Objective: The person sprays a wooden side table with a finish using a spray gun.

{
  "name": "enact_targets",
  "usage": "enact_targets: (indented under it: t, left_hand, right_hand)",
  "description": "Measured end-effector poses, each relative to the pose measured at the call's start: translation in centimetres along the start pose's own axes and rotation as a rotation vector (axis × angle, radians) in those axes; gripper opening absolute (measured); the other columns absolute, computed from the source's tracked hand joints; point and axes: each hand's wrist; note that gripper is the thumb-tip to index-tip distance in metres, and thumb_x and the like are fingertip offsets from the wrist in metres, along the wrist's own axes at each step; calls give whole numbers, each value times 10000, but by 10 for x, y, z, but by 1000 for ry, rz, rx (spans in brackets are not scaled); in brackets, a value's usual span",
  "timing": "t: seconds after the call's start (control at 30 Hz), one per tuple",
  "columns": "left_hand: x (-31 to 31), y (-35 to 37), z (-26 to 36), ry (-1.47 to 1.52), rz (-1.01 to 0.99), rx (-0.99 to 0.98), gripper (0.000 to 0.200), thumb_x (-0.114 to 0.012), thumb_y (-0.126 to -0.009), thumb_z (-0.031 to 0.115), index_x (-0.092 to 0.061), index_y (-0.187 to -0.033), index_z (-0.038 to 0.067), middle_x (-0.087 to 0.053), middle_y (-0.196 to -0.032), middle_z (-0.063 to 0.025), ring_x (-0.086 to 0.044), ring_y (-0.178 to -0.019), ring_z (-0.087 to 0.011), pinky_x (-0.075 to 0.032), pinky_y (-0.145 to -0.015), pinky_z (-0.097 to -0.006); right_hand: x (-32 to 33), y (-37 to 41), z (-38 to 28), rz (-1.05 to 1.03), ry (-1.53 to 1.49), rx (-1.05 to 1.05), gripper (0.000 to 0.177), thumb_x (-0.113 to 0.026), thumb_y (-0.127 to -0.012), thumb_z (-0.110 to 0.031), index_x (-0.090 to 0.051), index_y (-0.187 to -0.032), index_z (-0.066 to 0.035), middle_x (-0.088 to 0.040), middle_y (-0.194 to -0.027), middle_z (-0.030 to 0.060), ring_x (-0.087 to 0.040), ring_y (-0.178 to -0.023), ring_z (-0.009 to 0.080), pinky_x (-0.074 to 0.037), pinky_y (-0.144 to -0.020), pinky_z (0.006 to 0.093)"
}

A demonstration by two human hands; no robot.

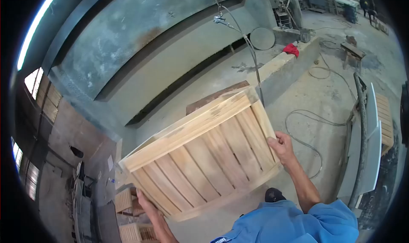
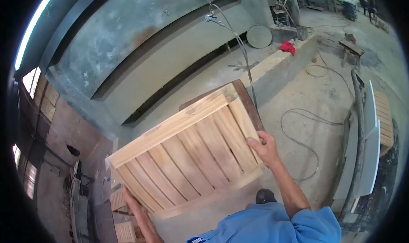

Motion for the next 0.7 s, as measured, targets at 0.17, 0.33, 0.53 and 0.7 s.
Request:
enact_targets:
  t: [0.17,0.33,0.53,0.7]
  left_hand:
    - [-36,-146,-72,-164,31,172,660,-458,-994,528,-465,-1406,13,-563,-1362,-146,-580,-1211,-253,-495,-985,-377]
    - [-120,-263,-141,-155,16,280,643,-546,-975,475,-525,-1333,-59,-620,-1251,-162,-631,-1095,-247,-518,-909,-353]
    - [-173,-386,-150,-360,-183,343,735,-559,-958,513,-504,-1323,-122,-643,-1199,-221,-657,-1058,-260,-537,-855,-350]
    - [-187,-490,-194,-471,-318,368,717,-545,-963,528,-538,-1290,-110,-661,-1144,-202,-664,-1026,-233,-538,-896,-362]
  right_hand:
    - [-13,-88,40,182,-5,-74,415,-727,-883,-277,-664,-1073,88,-715,-903,119,-666,-774,129,-524,-679,262]
    - [-9,-204,62,236,119,-91,462,-735,-870,-317,-672,-1081,90,-718,-909,134,-672,-783,151,-535,-695,293]
    - [-42,-348,21,205,463,-138,701,-704,-847,-513,-654,-1084,145,-707,-957,221,-689,-882,243,-530,-804,355]
    - [-41,-468,45,150,698,-166,843,-597,-857,-646,-647,-1114,155,-701,-991,276,-697,-947,316,-518,-868,394]
Point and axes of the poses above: each hand's wrist, its own y-axis away from the middle knuckle, its own x-axis out of the back of the hand, z = x × y
